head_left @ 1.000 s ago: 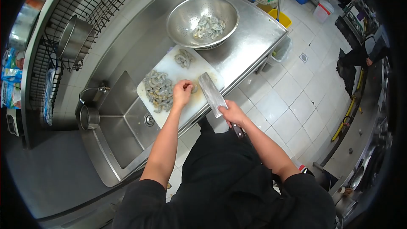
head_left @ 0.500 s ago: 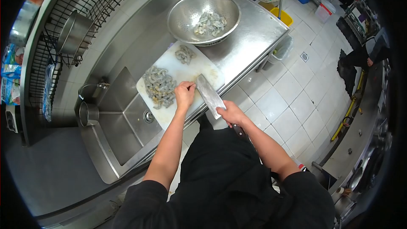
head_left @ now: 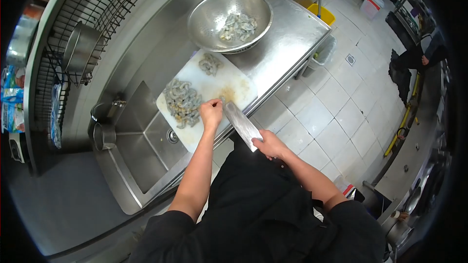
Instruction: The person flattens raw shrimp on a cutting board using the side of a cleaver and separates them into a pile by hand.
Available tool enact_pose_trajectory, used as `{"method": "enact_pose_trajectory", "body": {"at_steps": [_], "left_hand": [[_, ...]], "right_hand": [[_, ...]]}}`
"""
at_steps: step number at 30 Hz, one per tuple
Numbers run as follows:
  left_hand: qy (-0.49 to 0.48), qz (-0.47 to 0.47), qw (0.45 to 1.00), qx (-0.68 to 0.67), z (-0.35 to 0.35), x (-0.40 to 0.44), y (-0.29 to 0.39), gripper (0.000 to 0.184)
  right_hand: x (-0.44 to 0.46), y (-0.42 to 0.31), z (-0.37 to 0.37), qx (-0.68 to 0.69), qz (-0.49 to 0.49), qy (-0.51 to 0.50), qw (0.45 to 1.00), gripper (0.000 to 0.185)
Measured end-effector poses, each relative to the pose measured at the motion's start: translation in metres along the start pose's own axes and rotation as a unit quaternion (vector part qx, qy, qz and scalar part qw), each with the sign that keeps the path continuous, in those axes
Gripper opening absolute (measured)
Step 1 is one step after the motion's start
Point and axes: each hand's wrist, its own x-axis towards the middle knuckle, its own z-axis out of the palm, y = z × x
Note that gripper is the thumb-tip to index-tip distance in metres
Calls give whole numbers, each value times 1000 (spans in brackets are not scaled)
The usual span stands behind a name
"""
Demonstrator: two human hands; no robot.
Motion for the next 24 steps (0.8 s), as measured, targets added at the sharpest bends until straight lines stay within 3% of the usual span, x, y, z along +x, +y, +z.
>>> {"method": "enact_pose_trajectory", "body": {"at_steps": [6, 8, 12, 14, 15, 17, 18, 20, 22, 24], "left_hand": [[-60, 15, 976, 207, 11, 39, 26, 47], [-60, -3, 997, 53, 7, 63, 28, 42], [-10, 1, 995, -100, -31, 101, 33, 33], [-103, 114, 978, 139, -58, 112, 22, 23], [-103, 114, 978, 138, -68, 110, 19, 23], [-361, 158, 846, 361, -87, 95, 9, 20], [-361, 158, 845, 361, -89, 87, 2, 20], [-255, 284, 856, 349, -88, 76, -10, 17], [-252, 277, 864, 336, -89, 75, -6, 15], [-264, 171, 898, 308, -90, 79, -4, 17]], "right_hand": [[-12, -7, -21, 4, 48, 59, 997, 30], [-8, -9, -25, 4, 38, 68, 997, 30], [3, -13, -27, -15, 39, 80, 996, 31], [7, -14, -27, -25, 39, 79, 996, 33], [10, -16, -26, -22, 33, 81, 996, 33], [14, -20, -23, -19, 27, 83, 996, 33], [16, -21, -22, -25, 30, 84, 996, 32], [20, -24, -18, -32, 35, 87, 995, 32], [23, -26, -15, -33, 19, 88, 995, 32], [24, -31, -12, -32, 21, 88, 995, 32]]}}
